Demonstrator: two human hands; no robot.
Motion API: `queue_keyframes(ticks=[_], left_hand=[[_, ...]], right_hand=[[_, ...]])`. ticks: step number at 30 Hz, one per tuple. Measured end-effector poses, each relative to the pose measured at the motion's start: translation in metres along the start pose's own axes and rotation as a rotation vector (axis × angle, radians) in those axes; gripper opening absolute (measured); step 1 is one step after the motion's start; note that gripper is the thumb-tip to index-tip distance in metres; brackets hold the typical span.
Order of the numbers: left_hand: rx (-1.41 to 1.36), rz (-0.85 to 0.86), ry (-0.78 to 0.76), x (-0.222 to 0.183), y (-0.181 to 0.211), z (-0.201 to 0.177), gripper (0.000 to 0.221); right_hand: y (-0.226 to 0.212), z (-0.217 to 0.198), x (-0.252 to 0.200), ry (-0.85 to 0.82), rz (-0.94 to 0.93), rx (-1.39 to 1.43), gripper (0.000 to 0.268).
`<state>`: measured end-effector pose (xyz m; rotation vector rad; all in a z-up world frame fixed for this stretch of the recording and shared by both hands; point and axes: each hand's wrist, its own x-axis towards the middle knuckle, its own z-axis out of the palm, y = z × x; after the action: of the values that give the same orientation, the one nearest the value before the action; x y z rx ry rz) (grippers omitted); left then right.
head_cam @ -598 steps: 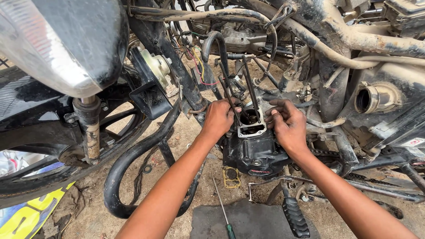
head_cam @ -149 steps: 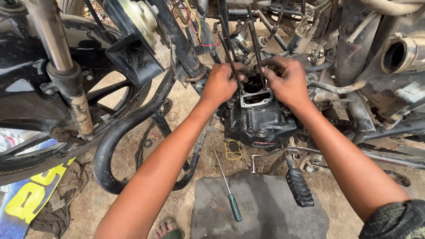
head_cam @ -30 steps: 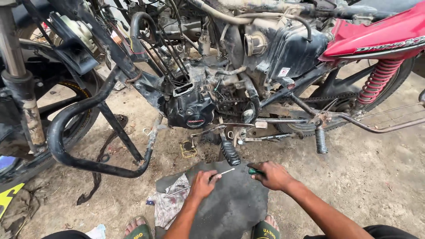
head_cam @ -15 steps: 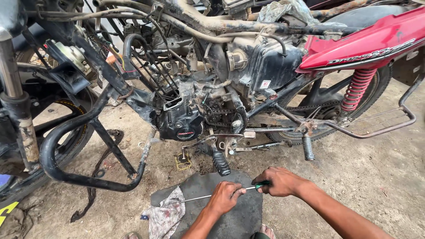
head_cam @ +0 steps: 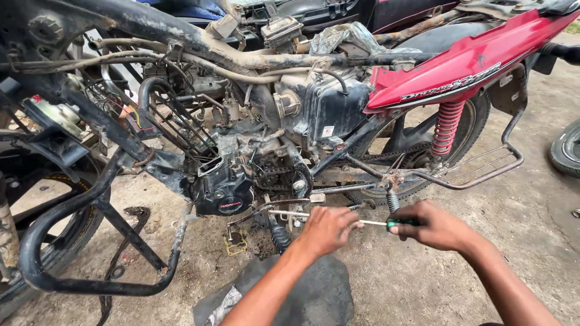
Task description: Repairing motorcycle components such as the carburetor and drive sprocket.
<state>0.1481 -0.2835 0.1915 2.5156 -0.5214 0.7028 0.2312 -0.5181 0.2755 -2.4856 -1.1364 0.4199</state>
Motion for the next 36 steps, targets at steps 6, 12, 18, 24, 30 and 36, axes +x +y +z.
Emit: queue_keyframes(ticks=[6,12,18,24,30,36], left_hand=[[0.046,0.167,-0.146,0.058,-0.008,-0.027,0.011],[-0.03,0.358,-0.027,0.113,-0.019,-0.012,0.025],[-0.027,0.289,-0.002,0.157,-0.016,-0.028,0.029],[0.009,0.292,-0.097,0.175,-0.03,0.005,0.029],[0.05,0.345,-0.052,0.182,-0.043,0.021,0.032],[0.035,0.284,-0.104,0.185,-0.063,0.031,0.029]], right_hand=[[0.02,-0.01,0.017,0.106,-0.032,0.11,0.039],[0.015,-0.051,0.006,0.245,0.196,0.034,0.046],[-0.008,-0.086,0.0,0.299,0.425,-0.214,0.045],[0.041,-0.076,0.01,0.407,0.397,-0.089,0.05],[0.052,-0.073,0.025,0.384,0.494,-0.151,0.048],[0.06,-0.072,0.044,0.382,0.447,-0.175,0.047]])
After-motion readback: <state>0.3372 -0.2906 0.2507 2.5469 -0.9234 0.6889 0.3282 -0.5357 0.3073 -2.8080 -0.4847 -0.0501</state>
